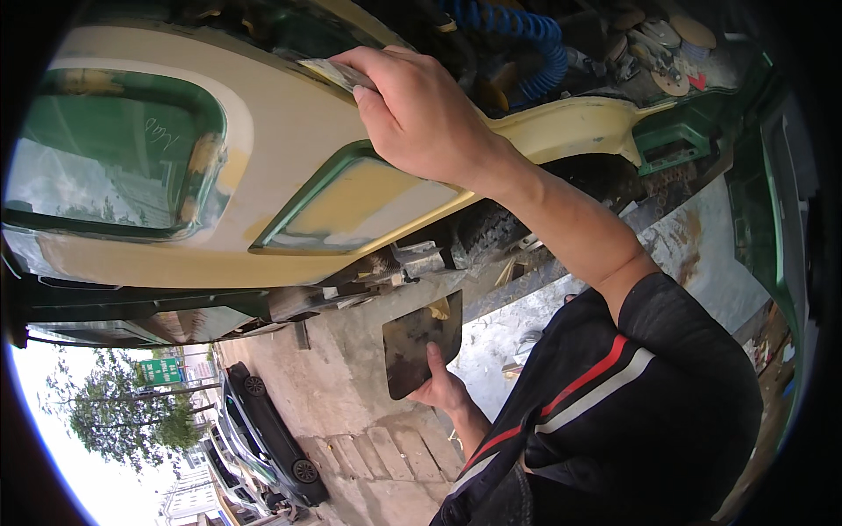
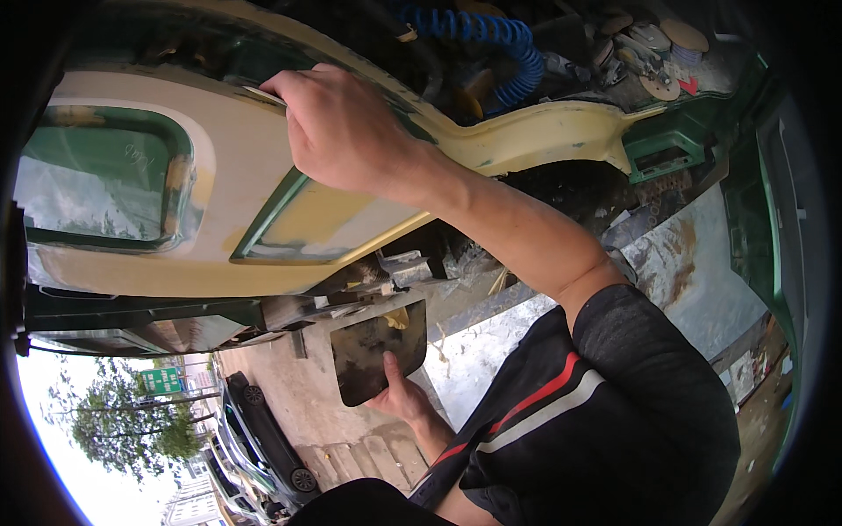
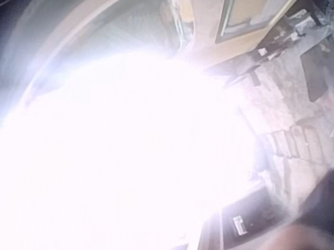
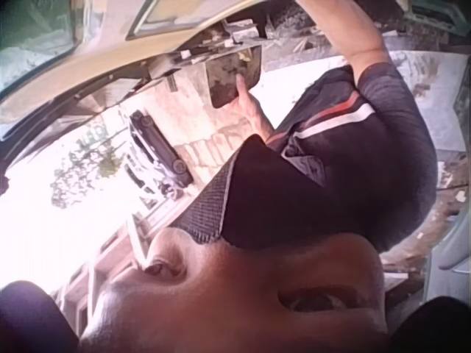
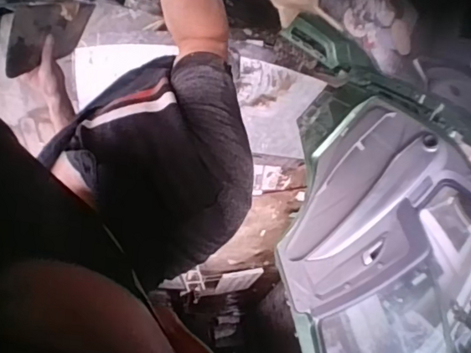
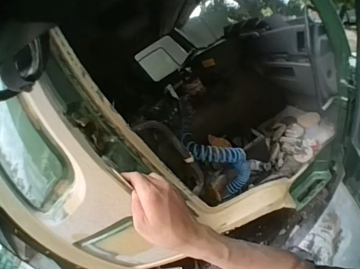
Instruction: The person applies body filler to the side of a vehicle using two spreaders, mixing the material and smoothing it across the surface.
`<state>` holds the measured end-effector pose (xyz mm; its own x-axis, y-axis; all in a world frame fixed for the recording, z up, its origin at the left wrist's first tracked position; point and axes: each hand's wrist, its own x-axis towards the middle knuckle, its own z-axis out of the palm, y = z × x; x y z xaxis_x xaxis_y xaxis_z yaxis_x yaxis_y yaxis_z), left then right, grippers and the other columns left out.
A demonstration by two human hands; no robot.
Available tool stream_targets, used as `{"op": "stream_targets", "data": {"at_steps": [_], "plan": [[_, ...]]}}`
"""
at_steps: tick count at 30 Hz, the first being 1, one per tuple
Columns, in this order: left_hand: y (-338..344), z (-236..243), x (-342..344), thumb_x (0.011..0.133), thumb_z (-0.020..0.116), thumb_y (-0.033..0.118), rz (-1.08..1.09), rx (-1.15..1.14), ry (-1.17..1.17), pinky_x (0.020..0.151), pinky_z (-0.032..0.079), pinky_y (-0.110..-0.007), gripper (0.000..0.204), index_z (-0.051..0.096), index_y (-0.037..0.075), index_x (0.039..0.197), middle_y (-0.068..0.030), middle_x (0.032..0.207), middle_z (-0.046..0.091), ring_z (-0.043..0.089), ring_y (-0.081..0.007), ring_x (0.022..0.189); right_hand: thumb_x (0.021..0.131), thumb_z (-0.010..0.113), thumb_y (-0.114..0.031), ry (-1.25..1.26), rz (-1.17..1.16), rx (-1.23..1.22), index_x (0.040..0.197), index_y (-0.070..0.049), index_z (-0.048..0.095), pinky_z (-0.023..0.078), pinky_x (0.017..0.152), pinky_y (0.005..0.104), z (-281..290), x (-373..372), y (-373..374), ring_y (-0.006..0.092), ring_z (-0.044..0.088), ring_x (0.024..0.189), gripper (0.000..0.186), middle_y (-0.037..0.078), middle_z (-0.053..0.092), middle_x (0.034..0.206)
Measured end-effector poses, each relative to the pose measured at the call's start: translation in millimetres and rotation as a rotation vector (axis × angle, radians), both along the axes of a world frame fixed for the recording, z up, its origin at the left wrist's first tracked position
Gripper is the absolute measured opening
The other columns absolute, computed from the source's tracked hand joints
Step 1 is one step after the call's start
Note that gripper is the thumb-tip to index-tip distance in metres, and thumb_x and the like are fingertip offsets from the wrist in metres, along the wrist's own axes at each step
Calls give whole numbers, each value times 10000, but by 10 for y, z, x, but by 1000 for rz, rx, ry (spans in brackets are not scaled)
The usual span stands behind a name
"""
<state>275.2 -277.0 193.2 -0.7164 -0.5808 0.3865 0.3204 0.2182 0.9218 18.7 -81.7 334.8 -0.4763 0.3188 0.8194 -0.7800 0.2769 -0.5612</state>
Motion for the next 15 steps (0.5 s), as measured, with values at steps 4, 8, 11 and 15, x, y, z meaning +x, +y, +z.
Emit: {"op": "stream_targets", "data": {"at_steps": [4,8,11,15], "plan": [[-36,-24,9,838,699,-147,5,10,-3,1043,472,-423,511,528,-75,1314,-176,1309,604,608,-252,1134,837,534,20,-28,-36,46,1079,45,652,529,801,475,41,34,-62,390,651,894,270,211,708,938],[-42,-21,29,836,703,-141,26,3,-8,1042,474,-422,539,513,-68,1335,-178,1318,599,608,-254,1137,820,549,18,-17,-57,76,1085,44,641,524,813,472,72,21,-122,380,651,907,282,193,709,949],[-49,-27,25,834,706,-135,45,4,-15,1049,465,-410,547,517,-67,1343,-172,1330,593,598,-244,1150,813,561,12,13,-87,111,1085,37,636,513,823,467,41,16,-181,369,653,920,283,185,706,948],[-32,17,19,836,708,-127,24,32,-20,1066,444,-390,533,542,-66,1338,-159,1341,591,580,-220,1164,809,577,5,25,8,136,1084,18,636,492,830,448,-18,368,-281,349,652,938,282,176,703,950]]}}
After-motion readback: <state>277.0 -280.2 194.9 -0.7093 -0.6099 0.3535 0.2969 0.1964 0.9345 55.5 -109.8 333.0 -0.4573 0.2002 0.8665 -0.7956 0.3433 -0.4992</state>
